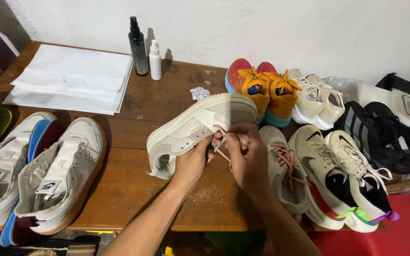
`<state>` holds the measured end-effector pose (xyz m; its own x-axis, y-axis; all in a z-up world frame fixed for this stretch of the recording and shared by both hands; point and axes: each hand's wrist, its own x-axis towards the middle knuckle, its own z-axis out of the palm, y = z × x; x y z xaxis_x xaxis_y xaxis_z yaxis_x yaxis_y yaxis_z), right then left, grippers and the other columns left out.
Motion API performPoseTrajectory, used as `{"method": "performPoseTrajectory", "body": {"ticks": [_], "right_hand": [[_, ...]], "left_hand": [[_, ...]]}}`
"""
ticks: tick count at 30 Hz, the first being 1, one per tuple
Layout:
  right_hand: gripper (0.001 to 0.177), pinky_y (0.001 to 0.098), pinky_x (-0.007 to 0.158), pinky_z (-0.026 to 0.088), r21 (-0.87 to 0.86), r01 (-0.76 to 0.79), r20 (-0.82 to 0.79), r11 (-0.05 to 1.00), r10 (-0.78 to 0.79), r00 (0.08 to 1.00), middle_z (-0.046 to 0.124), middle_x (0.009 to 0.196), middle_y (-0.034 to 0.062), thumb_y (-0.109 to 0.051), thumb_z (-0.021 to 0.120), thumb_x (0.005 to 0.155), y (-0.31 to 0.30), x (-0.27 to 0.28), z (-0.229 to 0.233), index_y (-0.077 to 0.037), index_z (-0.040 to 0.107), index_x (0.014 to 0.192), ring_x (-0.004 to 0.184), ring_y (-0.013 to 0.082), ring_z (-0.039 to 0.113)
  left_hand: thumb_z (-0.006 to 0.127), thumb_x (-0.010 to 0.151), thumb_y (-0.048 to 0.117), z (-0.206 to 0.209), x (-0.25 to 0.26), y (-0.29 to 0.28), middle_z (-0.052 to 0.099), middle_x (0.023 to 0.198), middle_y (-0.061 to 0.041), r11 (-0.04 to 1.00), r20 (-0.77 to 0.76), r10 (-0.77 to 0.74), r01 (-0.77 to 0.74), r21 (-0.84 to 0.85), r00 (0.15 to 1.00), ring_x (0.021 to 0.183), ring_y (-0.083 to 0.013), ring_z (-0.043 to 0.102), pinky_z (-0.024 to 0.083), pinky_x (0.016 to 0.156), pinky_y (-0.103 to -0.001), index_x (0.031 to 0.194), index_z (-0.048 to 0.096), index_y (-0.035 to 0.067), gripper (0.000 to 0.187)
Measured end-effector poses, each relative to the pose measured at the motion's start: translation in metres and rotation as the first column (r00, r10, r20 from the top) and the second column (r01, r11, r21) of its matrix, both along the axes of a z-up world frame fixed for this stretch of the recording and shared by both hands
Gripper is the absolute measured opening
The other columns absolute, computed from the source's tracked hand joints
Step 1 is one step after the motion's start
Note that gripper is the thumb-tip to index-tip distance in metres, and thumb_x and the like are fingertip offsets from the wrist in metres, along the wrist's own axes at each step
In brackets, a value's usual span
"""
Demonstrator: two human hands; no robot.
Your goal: Lacing a white sneaker with pink shoelaces on a workbench.
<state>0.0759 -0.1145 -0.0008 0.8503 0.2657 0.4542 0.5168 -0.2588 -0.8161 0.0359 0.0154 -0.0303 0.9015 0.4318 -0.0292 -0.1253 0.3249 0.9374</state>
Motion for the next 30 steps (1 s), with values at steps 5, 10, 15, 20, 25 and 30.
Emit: {"method": "performPoseTrajectory", "body": {"ticks": [5, 10, 15, 20, 25, 30], "right_hand": [[0.047, 0.0465, 0.024, 0.055, 0.252, -0.037, -0.401, 0.967, 0.139, 0.905, 0.057, 0.070, 0.0218, -0.033, 0.048, 0.104, 0.007, -0.010, 0.013, 0.011, 0.064, 0.098, 0.056, 0.0258, 0.058], [0.020, 0.0249, 0.059, 0.059, 0.066, 0.007, -0.301, 0.998, 0.014, 0.954, 0.073, 0.072, 0.0144, -0.019, 0.065, 0.100, 0.003, -0.007, 0.027, -0.004, 0.078, 0.100, 0.065, 0.0137, 0.065], [0.021, 0.0308, 0.069, 0.063, -0.031, -0.060, -0.398, 0.998, 0.043, 0.917, 0.080, 0.087, 0.0173, -0.022, 0.073, 0.095, 0.000, -0.003, 0.023, -0.003, 0.077, 0.102, 0.076, 0.0182, 0.072], [0.011, 0.0282, 0.058, 0.059, -0.164, -0.042, -0.215, 0.986, 0.005, 0.977, 0.079, 0.073, 0.0127, -0.014, 0.075, 0.092, 0.009, -0.018, 0.028, -0.003, 0.073, 0.095, 0.061, 0.0147, 0.070], [0.010, 0.0337, 0.033, 0.058, -0.181, 0.007, 0.056, 0.984, 0.003, 0.998, 0.065, 0.059, 0.0187, -0.005, 0.064, 0.096, -0.002, -0.003, 0.002, 0.003, 0.058, 0.094, 0.044, 0.0223, 0.066], [0.015, 0.0367, 0.043, 0.060, -0.142, -0.007, 0.013, 0.990, 0.009, 1.000, 0.071, 0.064, 0.0203, -0.007, 0.068, 0.094, 0.003, -0.018, 0.021, 0.002, 0.058, 0.100, 0.055, 0.0276, 0.073]], "left_hand": [[0.062, 0.098, 0.016, -0.005, -0.001, 0.001, 0.074, 0.086, -0.009, 0.997, -0.045, 0.064, -0.063, 0.032, 0.997, 0.068, -0.0133, 0.062, 0.044, 0.059, -0.023, 0.109, 0.076, -0.001, 0.024], [0.058, 0.098, 0.018, 0.029, -0.016, -0.011, 0.078, 0.105, -0.013, 0.998, -0.167, -0.031, 0.040, 0.055, 0.986, 0.092, -0.0182, 0.070, 0.056, 0.087, -0.031, 0.115, 0.075, -0.001, 0.031], [0.065, 0.087, 0.035, 0.014, -0.013, -0.015, 0.078, 0.101, -0.012, 0.983, -0.428, -0.006, 0.085, 0.165, 0.904, 0.102, -0.0206, 0.071, 0.052, 0.099, -0.039, 0.108, 0.077, 0.007, 0.037], [0.065, 0.088, 0.027, 0.016, -0.013, -0.010, 0.079, 0.110, -0.013, 0.997, -0.312, 0.000, -0.024, -0.073, 0.950, 0.105, -0.0169, 0.074, 0.053, 0.103, -0.038, 0.115, 0.075, 0.001, 0.039], [0.063, 0.093, 0.019, 0.029, -0.011, -0.015, 0.074, 0.119, -0.024, 0.986, -0.107, -0.017, -0.001, -0.166, 0.994, 0.107, -0.0240, 0.071, 0.056, 0.101, -0.040, 0.124, 0.071, -0.006, 0.041], [0.061, 0.098, 0.011, 0.012, -0.008, -0.007, 0.073, 0.121, -0.025, 1.000, -0.059, 0.007, -0.005, 0.026, 0.998, 0.103, -0.0236, 0.071, 0.058, 0.097, -0.040, 0.124, 0.069, -0.008, 0.034]]}}
